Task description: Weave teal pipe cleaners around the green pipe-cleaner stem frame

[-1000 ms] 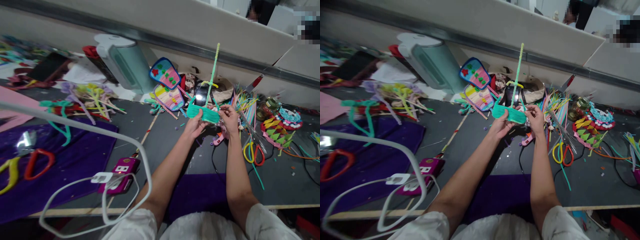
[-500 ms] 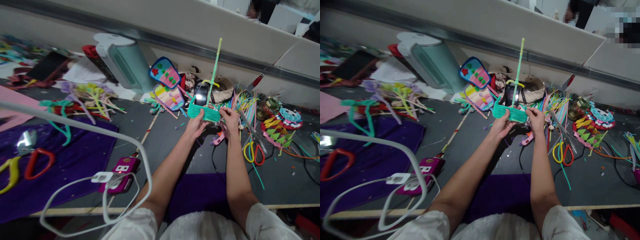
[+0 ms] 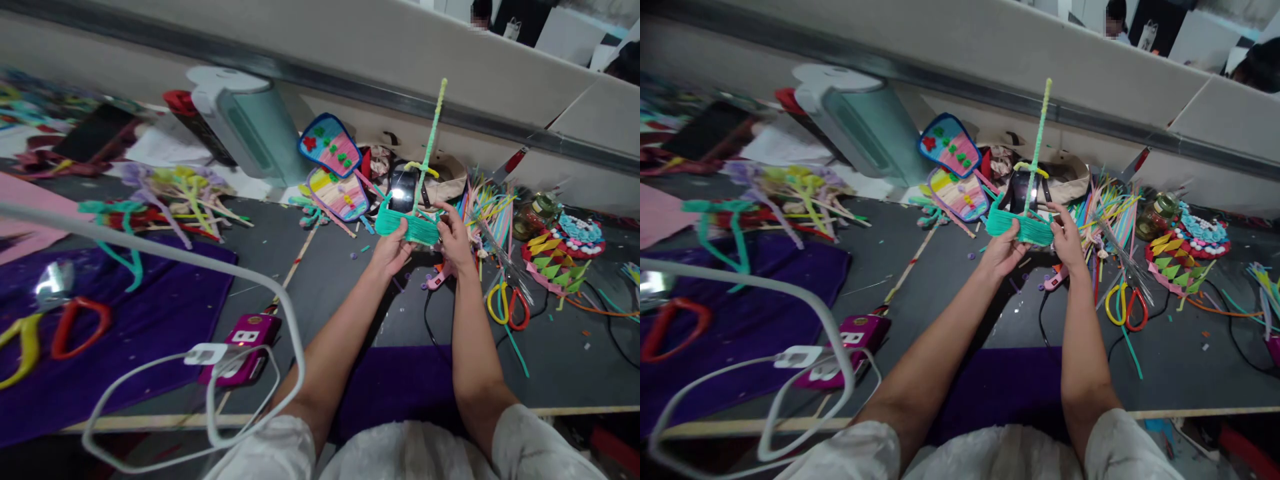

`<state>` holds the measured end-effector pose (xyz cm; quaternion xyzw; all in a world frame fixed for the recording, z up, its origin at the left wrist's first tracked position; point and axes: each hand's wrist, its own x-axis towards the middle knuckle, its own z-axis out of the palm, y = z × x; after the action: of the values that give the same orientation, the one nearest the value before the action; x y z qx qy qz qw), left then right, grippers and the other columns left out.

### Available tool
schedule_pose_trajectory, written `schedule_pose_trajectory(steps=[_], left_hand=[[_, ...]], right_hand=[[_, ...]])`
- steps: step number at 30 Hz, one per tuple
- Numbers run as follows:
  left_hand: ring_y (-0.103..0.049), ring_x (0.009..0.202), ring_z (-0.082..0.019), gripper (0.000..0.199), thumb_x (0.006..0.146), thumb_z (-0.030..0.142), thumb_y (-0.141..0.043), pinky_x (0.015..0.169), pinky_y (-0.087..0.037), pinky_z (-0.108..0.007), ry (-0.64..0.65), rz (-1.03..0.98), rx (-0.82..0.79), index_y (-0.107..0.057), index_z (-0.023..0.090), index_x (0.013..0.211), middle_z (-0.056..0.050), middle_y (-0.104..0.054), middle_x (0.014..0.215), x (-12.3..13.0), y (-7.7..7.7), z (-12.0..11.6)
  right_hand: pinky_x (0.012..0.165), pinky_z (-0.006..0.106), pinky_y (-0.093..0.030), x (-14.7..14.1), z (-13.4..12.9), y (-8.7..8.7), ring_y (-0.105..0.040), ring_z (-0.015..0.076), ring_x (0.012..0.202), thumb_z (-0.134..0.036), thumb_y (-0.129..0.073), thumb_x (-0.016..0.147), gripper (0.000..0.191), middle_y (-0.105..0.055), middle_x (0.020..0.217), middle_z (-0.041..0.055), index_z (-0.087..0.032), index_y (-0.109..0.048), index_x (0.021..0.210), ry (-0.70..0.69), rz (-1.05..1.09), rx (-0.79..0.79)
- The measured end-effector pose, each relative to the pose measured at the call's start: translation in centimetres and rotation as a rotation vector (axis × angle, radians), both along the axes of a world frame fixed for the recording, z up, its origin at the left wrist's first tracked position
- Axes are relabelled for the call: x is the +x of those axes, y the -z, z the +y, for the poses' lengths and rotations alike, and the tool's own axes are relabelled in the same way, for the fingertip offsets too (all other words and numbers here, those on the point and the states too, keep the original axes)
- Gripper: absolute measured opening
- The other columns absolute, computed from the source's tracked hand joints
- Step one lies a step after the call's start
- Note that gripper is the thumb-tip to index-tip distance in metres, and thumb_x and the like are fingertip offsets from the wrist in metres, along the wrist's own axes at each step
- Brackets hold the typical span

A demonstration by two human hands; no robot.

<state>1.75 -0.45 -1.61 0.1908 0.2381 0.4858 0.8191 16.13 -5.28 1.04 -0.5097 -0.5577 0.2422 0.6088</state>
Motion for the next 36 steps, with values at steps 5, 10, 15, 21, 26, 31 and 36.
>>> schedule_pose_trajectory(steps=[5,10,15,21,26,31,36], left_hand=[[-0.075,0.102,-0.022,0.025,0.083,0.028,-0.079,0.097,-0.058,-0.038,-0.003,0.004,0.04,-0.071,0.015,0.102,-0.008,-0.079,0.104,-0.2,0.1,0.1],[-0.075,0.101,-0.023,0.025,0.083,0.028,-0.079,0.094,-0.059,-0.038,-0.004,0.027,0.029,-0.072,0.016,0.104,-0.008,-0.079,0.1,-0.1,0.4,0.2],[-0.076,0.09,-0.02,0.027,0.082,0.029,-0.08,0.088,-0.061,-0.034,-0.043,0.04,0.069,-0.072,0.016,0.104,-0.005,-0.079,0.094,0.2,0.8,0.1],[-0.076,0.093,-0.02,0.023,0.087,0.03,-0.075,0.092,-0.06,-0.035,-0.052,0.025,0.017,-0.071,0.017,0.106,-0.006,-0.079,0.098,0.3,0.9,0.3],[-0.073,0.109,-0.023,0.031,0.095,0.029,-0.064,0.1,-0.057,-0.038,-0.036,-0.059,-0.052,-0.066,0.014,0.123,-0.012,-0.077,0.114,0.1,0.0,0.5],[-0.069,0.118,-0.021,0.033,0.103,0.025,-0.047,0.109,-0.051,-0.039,-0.032,-0.11,-0.129,-0.062,0.015,0.13,-0.011,-0.074,0.122,-0.1,-1.3,0.0],[-0.068,0.118,-0.021,0.031,0.102,0.022,-0.048,0.11,-0.05,-0.039,-0.041,-0.122,-0.121,-0.064,0.016,0.129,-0.01,-0.074,0.122,0.1,-1.3,-0.3]], right_hand=[[0.092,0.034,-0.05,0.0,0.0,0.4,-0.06,0.0182,0.096,-0.027,-0.056,0.09,0.047,-0.066,0.117,0.0032,-0.031,-0.054,0.137,0.064,-0.154,0.022],[0.104,0.041,-0.044,0.2,0.4,0.7,-0.059,0.0231,0.108,-0.027,-0.05,0.093,0.029,-0.069,0.113,0.005,-0.03,-0.07,0.115,0.064,-0.35,0.017],[0.099,0.041,-0.044,-0.1,0.6,0.8,-0.059,0.0241,0.1,-0.028,-0.057,0.09,0.016,-0.068,0.098,0.0058,-0.025,-0.072,0.096,0.165,-0.405,-0.014],[0.086,0.034,-0.05,-0.6,0.8,1.0,-0.056,0.0219,0.103,-0.022,-0.054,0.086,0.011,-0.059,0.104,0.0068,-0.024,-0.065,0.087,0.151,-0.293,-0.004],[0.081,0.027,-0.049,-1.6,1.2,1.3,-0.057,0.0171,0.1,-0.031,-0.056,0.088,0.011,-0.059,0.107,0.0051,-0.022,-0.063,0.09,0.132,-0.06,0.046],[0.076,0.024,-0.046,-2.5,2.2,2.1,-0.055,0.0114,0.075,-0.042,-0.066,0.083,0.022,-0.059,0.079,-0.0043,-0.022,-0.057,0.084,0.172,0.294,0.062],[0.068,0.024,-0.05,-2.7,2.8,2.4,-0.058,0.0103,0.065,-0.04,-0.076,0.072,0.028,-0.064,0.07,-0.0063,-0.021,-0.056,0.079,0.15,0.651,0.008]])
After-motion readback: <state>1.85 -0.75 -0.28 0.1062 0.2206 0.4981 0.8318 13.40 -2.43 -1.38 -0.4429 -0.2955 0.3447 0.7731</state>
